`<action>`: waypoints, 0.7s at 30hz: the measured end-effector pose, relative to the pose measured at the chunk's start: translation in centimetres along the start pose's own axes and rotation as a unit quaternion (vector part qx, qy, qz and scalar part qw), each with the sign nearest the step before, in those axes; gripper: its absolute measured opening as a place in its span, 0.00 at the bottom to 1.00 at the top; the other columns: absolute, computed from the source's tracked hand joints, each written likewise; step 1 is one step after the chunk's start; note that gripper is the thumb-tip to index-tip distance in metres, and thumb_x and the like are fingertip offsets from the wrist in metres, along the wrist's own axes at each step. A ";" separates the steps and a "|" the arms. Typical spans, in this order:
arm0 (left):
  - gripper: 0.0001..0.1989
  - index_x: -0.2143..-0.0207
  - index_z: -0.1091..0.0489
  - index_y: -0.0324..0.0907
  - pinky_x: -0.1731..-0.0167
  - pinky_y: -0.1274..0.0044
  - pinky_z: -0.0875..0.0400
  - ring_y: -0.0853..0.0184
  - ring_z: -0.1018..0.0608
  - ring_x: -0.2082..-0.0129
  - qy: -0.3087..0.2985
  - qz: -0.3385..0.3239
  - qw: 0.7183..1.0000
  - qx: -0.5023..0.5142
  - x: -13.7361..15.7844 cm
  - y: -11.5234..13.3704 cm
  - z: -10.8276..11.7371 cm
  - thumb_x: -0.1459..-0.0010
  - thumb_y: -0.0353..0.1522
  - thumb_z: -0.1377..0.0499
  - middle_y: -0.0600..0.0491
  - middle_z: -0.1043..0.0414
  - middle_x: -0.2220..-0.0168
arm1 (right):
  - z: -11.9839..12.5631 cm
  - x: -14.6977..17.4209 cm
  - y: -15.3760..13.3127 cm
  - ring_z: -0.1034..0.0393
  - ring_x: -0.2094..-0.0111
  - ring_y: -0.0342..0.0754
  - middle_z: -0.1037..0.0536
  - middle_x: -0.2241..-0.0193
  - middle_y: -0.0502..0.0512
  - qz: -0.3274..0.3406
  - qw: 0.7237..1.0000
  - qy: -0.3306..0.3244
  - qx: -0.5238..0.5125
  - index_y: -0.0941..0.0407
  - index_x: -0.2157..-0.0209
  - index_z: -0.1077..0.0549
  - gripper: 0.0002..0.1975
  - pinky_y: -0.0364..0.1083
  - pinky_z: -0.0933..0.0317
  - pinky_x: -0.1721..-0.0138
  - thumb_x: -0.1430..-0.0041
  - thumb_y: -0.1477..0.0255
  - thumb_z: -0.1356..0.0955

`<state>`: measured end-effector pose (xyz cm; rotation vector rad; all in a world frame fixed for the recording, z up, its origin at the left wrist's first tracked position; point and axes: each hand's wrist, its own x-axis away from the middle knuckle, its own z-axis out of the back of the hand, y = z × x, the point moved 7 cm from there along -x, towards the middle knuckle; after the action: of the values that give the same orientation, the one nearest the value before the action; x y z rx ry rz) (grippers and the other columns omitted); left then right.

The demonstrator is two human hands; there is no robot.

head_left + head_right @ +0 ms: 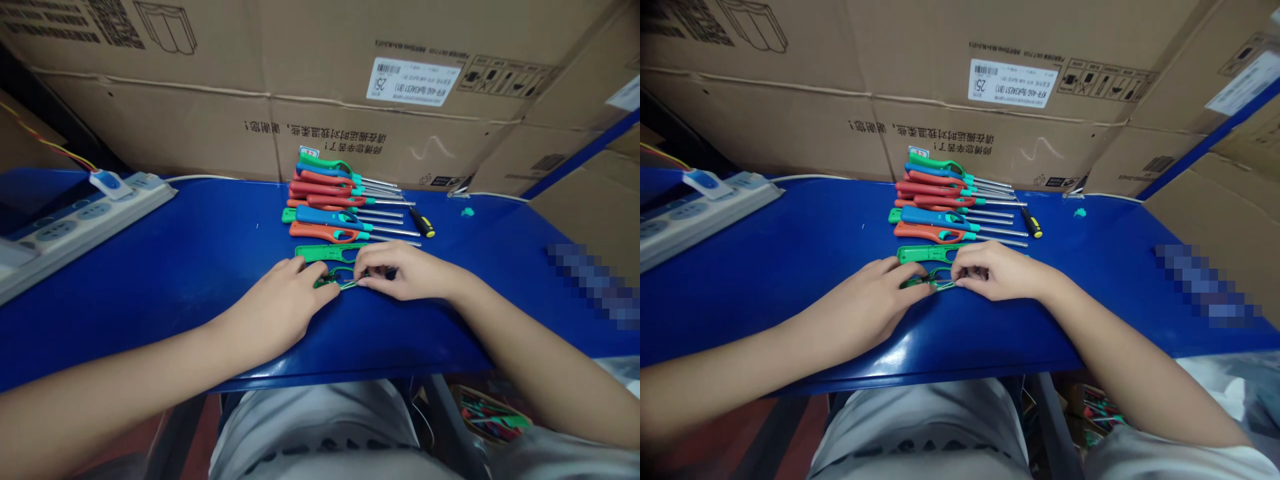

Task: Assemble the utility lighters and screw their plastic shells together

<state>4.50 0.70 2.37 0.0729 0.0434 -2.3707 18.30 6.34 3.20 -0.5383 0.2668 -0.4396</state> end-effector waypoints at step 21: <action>0.18 0.45 0.32 0.44 0.56 0.64 0.31 0.55 0.30 0.56 -0.012 0.025 0.998 0.051 0.0 -0.1 -0.1 0.34 0.26 0.50 0.45 0.32 0.50 | -0.7 0.0 0.1 0.30 0.66 0.45 0.23 0.65 0.54 -0.033 0.999 -0.018 0.039 0.57 0.63 0.28 0.03 0.43 0.39 0.65 0.35 0.76 0.34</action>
<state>4.45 0.82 2.31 0.0942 -0.0910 -2.3216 18.08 6.15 2.53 -0.4799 0.1976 -0.5029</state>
